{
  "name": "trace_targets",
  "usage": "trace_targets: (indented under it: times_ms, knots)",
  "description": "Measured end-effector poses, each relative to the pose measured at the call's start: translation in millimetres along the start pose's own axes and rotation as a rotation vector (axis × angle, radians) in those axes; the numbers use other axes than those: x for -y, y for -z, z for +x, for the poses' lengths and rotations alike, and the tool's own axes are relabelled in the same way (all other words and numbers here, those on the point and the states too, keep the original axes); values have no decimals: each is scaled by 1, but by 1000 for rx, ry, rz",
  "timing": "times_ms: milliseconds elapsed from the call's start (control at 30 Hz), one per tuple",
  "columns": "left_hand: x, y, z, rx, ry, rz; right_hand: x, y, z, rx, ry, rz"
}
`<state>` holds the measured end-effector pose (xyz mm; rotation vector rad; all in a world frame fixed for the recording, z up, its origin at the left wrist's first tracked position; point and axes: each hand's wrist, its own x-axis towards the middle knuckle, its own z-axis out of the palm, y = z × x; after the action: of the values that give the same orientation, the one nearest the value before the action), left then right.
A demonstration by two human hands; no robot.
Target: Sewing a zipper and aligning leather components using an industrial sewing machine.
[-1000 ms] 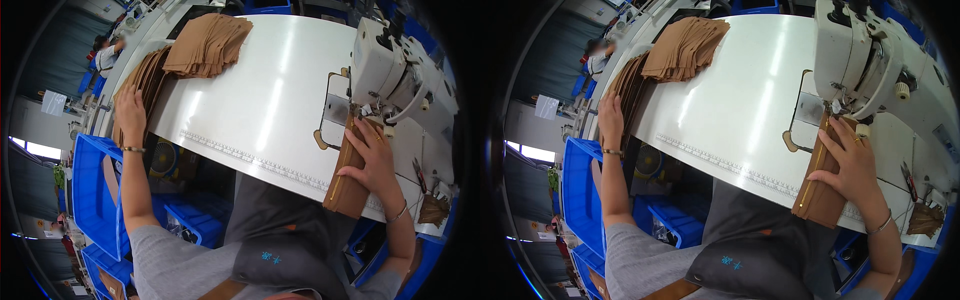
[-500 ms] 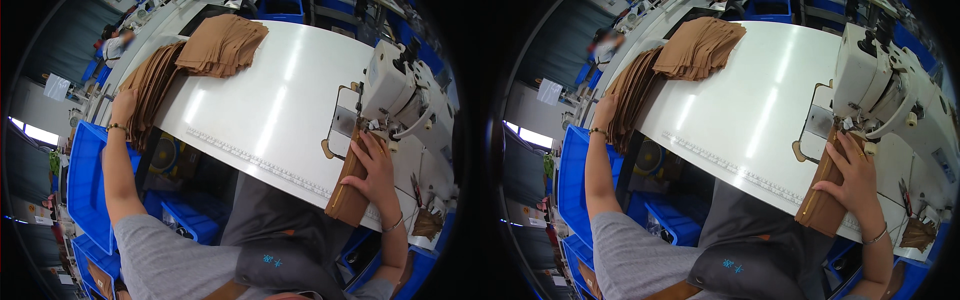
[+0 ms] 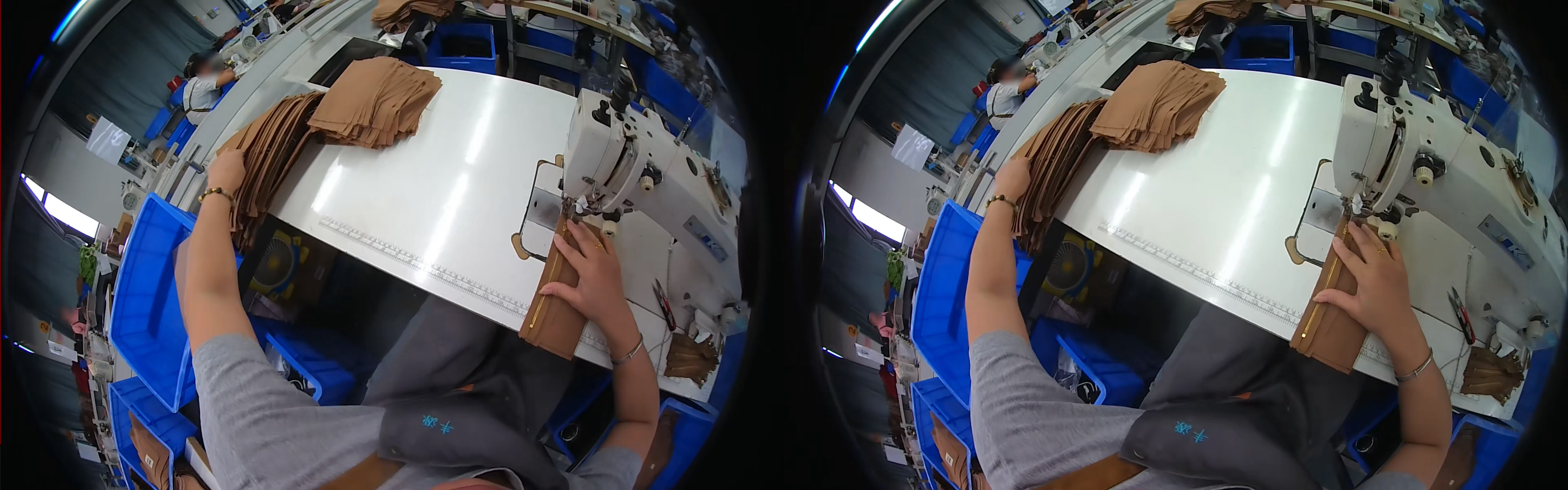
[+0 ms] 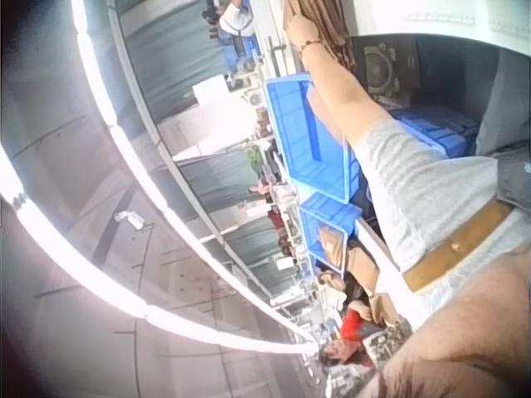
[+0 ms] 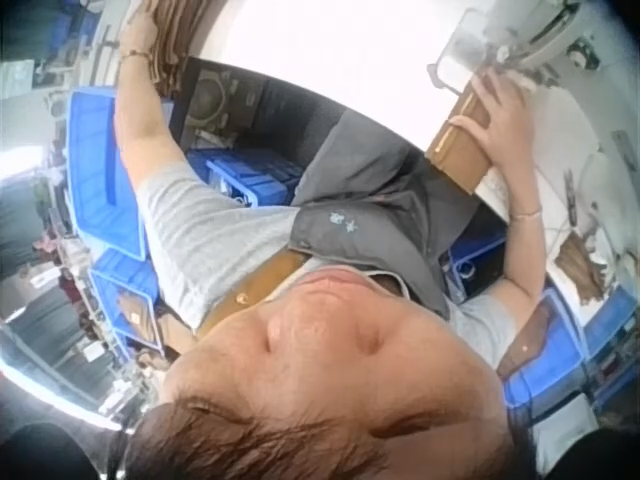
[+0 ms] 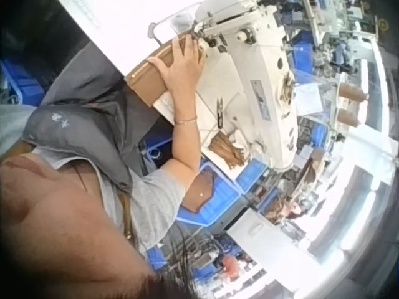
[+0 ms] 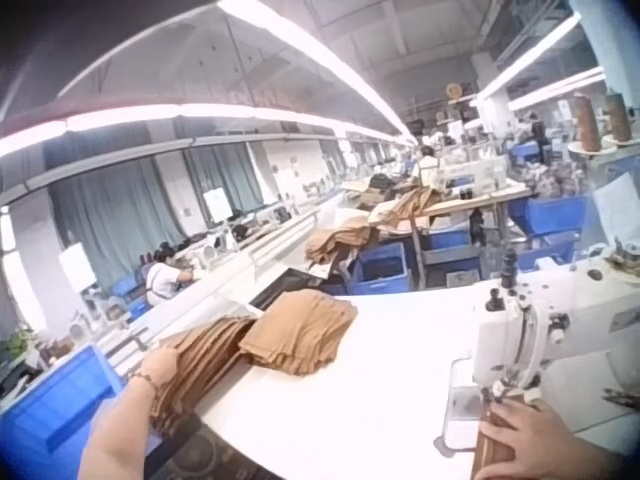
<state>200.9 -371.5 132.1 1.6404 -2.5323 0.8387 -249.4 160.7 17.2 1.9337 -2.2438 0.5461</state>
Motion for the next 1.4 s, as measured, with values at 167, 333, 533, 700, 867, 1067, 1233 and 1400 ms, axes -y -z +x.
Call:
trace_targets:
  times_ms: [167,333,533,700,867,1067,1233,1400]
  knots:
    - [-12,86,8,-56,-41,159,-4,3,-6,-2,-4,-2]
    - [-114,167,-59,-93,-349,-177,-4,3,-3,11,-5,-32]
    - [-236,203,-167,347,-780,-573,-5,-2,0,9,-4,6]
    - [-281,199,-194,503,-1090,-1006,-3,1,-3,39,-24,-17]
    - [-302,212,-215,723,-1365,-1194,-15,-8,-8,-77,79,-106]
    - [-359,194,-197,525,-1463,-1254,-14,-16,-7,-88,41,-49]
    - [-402,144,-208,-87,-1177,-1054,-9,-11,-7,-129,59,27]
    - [-410,139,-197,20,-1206,-1144,-12,-13,-10,-147,86,52]
